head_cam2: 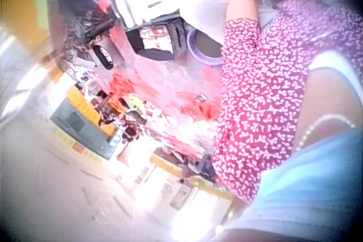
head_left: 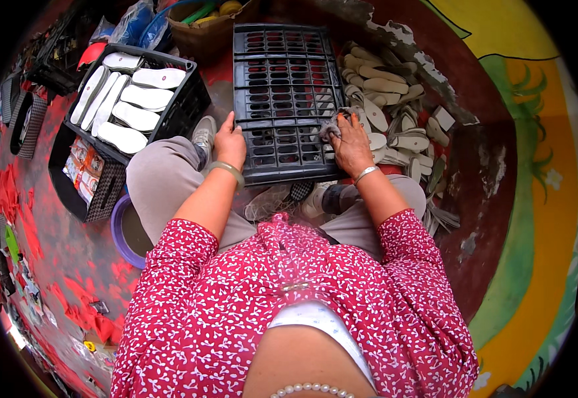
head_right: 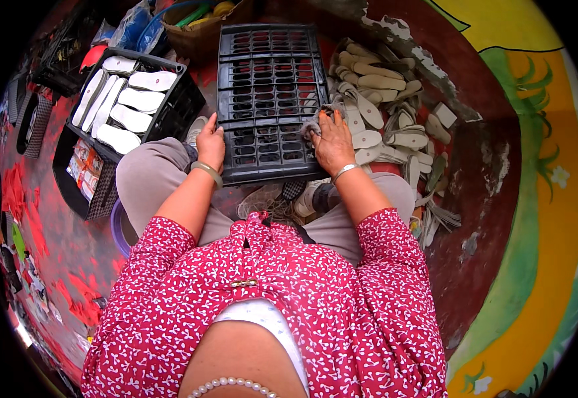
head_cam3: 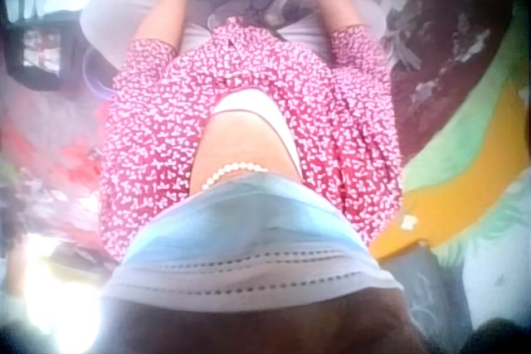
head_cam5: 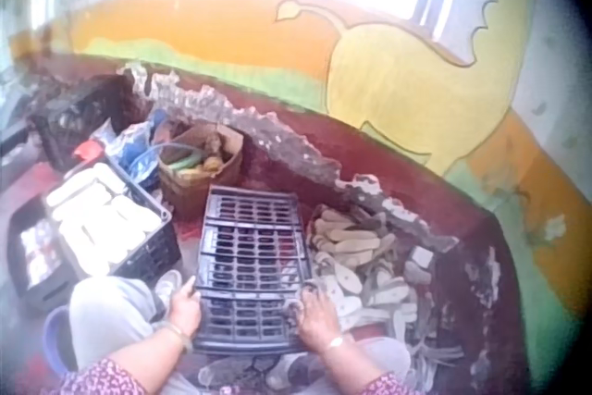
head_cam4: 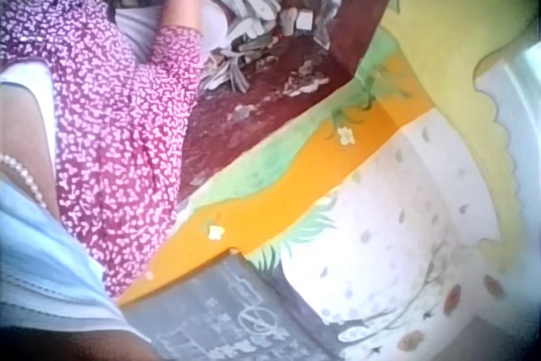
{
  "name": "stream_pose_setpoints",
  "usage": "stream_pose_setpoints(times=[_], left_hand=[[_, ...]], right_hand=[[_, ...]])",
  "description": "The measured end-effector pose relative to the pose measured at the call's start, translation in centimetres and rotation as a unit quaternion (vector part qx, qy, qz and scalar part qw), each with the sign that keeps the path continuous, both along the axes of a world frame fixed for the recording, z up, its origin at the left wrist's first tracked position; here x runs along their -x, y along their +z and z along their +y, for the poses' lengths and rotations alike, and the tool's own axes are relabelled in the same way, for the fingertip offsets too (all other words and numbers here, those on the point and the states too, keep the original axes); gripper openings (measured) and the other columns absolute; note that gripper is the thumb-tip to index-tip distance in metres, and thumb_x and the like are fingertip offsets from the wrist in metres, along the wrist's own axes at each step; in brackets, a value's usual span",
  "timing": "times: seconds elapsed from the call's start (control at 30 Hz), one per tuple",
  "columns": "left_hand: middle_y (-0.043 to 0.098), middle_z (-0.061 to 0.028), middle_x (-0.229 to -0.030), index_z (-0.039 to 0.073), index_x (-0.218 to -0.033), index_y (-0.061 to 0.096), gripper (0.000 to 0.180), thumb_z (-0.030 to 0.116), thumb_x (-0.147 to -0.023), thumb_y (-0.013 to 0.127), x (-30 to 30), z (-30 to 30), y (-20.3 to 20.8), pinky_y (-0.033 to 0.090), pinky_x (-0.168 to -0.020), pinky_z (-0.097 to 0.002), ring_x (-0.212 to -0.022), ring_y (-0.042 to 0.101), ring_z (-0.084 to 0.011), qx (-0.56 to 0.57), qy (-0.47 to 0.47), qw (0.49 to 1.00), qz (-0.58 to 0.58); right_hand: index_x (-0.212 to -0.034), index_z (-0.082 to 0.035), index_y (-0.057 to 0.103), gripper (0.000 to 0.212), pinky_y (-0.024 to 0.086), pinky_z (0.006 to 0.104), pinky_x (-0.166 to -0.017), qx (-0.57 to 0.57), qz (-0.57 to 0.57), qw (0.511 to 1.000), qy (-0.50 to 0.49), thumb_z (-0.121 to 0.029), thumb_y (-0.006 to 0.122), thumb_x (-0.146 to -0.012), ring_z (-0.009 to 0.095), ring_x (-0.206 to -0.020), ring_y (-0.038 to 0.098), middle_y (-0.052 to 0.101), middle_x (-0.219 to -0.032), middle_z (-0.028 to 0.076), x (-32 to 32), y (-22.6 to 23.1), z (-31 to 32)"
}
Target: The person wipes the interior and exterior of a black plastic crate with a cloth by hand while sitting on a workshop floor.
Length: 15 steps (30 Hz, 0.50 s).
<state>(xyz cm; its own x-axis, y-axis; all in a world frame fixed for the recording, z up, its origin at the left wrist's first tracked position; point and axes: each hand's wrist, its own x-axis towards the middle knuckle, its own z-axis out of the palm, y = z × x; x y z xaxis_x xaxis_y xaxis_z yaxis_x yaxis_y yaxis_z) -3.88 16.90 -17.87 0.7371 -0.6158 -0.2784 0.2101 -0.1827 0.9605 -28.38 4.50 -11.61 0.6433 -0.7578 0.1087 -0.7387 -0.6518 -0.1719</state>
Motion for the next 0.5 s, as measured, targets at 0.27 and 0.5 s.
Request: stream_pose_setpoints(times=[0.27, 0.5], left_hand=[[0.06, -0.0062, -0.114, -0.001, -0.13, 0.047, 0.044, -0.001, -0.087, 0.05, 0.3, 0.3, 0.2, 0.042, -0.083, -0.0212, -0.094, 0.056, -0.0096, -0.028, -0.002, 0.998, -0.053], [0.061, -0.0086, -0.114, -0.001, -0.13, 0.048, 0.043, 0.0, -0.087, 0.05, 0.3, 0.2, 0.0, 0.042, -0.084, -0.0222, -0.095, 0.056, -0.0113, 0.003, 0.006, 1.0, -0.013]], right_hand=[[-0.132, -0.001, 0.04, 0.052, 0.033, 0.0426, -0.099, -0.032, -0.158, 0.987, -0.025, -0.022, 0.054, -0.086, 0.037, -0.12, 0.043, 0.049, -0.126, 0.021, -0.4, -2.7, -3.4], [-0.133, 0.001, 0.038, 0.054, 0.031, 0.0421, -0.102, -0.046, -0.185, 0.98, -0.054, -0.024, 0.054, -0.087, 0.038, -0.122, 0.041, 0.046, -0.128, 0.024, -1.1, -4.4, -5.6]])
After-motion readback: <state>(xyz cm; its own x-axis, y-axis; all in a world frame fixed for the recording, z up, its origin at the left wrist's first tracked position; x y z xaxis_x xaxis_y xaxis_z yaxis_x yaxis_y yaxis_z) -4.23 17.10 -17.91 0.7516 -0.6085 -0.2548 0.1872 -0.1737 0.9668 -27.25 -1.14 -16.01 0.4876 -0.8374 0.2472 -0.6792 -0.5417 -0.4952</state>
